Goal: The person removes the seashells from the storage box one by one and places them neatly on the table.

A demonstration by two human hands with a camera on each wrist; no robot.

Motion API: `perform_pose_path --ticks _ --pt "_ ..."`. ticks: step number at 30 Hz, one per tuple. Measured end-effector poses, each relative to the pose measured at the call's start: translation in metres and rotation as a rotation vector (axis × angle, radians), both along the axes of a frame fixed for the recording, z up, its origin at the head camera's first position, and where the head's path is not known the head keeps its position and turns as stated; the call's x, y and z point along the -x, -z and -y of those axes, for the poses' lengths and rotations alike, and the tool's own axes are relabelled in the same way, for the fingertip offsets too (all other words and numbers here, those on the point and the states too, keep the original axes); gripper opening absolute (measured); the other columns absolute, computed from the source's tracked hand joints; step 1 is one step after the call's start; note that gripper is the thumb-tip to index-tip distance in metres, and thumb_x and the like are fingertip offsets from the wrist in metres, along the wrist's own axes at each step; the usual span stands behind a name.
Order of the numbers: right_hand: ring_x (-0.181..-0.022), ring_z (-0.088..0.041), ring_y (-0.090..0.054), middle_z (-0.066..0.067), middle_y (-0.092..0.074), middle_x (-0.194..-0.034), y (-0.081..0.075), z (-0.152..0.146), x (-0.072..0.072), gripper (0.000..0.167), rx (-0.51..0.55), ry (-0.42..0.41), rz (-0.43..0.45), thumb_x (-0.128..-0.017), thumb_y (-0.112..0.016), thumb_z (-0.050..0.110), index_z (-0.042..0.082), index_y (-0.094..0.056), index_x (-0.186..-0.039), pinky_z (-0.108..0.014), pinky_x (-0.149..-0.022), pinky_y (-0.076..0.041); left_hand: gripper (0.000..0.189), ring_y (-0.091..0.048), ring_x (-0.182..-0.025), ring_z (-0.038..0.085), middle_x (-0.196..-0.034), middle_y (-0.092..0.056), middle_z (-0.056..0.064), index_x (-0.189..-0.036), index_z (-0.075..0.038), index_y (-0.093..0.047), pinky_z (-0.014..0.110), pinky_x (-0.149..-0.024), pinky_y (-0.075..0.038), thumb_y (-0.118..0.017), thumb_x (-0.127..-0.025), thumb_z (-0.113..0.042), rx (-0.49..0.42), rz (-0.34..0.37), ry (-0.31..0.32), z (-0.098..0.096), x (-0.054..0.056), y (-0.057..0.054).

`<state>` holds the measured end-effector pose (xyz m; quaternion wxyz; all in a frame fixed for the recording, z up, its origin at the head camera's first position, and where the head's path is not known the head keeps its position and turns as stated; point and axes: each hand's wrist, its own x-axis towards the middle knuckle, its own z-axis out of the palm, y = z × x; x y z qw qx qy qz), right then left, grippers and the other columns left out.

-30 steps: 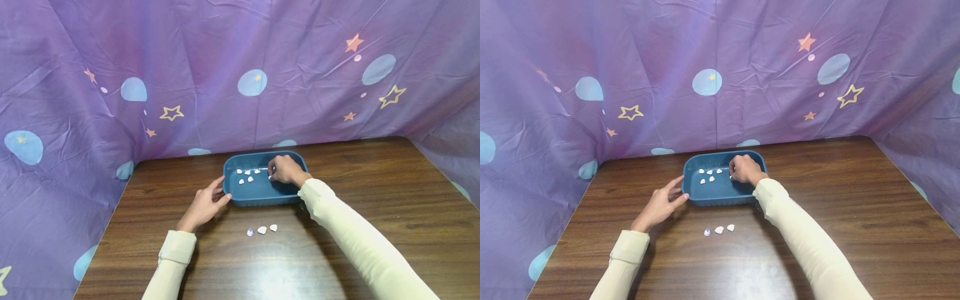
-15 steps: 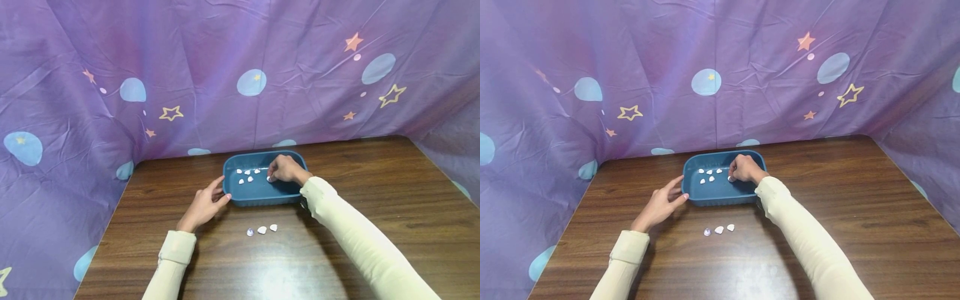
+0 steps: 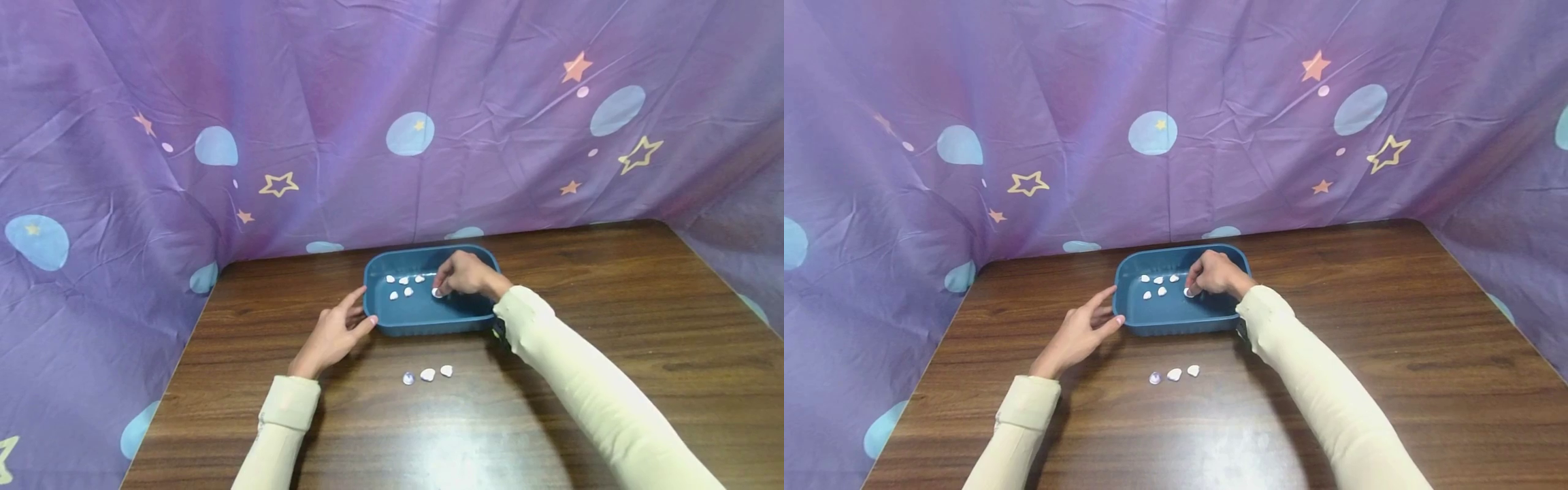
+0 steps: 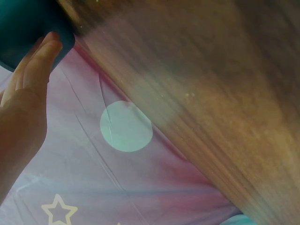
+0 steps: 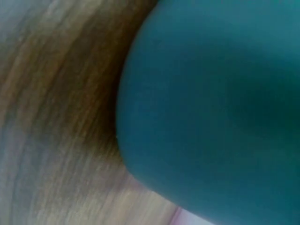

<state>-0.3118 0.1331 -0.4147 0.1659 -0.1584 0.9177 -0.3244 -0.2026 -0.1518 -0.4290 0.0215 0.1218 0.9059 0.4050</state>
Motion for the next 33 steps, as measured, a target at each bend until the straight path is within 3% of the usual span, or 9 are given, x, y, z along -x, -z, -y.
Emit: perform_pose_path --ticks 7,17,33 --pt "-0.059 -0.004 -0.053 0.007 -0.075 -0.075 -0.006 0.000 -0.002 0.011 0.054 -0.036 0.048 -0.077 -0.083 0.012 0.010 -0.079 -0.087 -0.018 -0.055 -0.045 0.067 -0.067 -0.121 0.033 -0.131 -0.066 0.021 -0.154 -0.012 -0.039 0.047 -0.104 -0.053 -0.067 -0.096 -0.031 0.001 -0.005 0.005 0.001 0.000 0.000" --pt "-0.057 -0.006 -0.051 0.003 -0.076 -0.074 -0.013 -0.001 -0.009 0.012 0.131 -0.099 0.140 -0.079 -0.079 0.007 0.005 -0.078 -0.090 -0.018 -0.051 -0.042 0.068 -0.067 -0.121 0.033 -0.132 -0.066 0.020 -0.155 -0.013 -0.038 0.048 -0.107 -0.051 -0.066 -0.097 -0.032 0.009 0.005 0.000 0.001 0.001 0.000" --pt "-0.054 -0.006 -0.049 0.002 -0.075 -0.073 -0.026 -0.004 -0.023 0.012 0.143 -0.154 0.138 -0.077 -0.078 0.006 0.004 -0.078 -0.090 -0.019 -0.049 -0.041 0.067 -0.066 -0.121 0.033 -0.131 -0.066 0.021 -0.154 -0.011 -0.039 0.047 -0.107 -0.051 -0.066 -0.096 -0.031 0.016 -0.003 0.002 0.000 0.000 0.000"
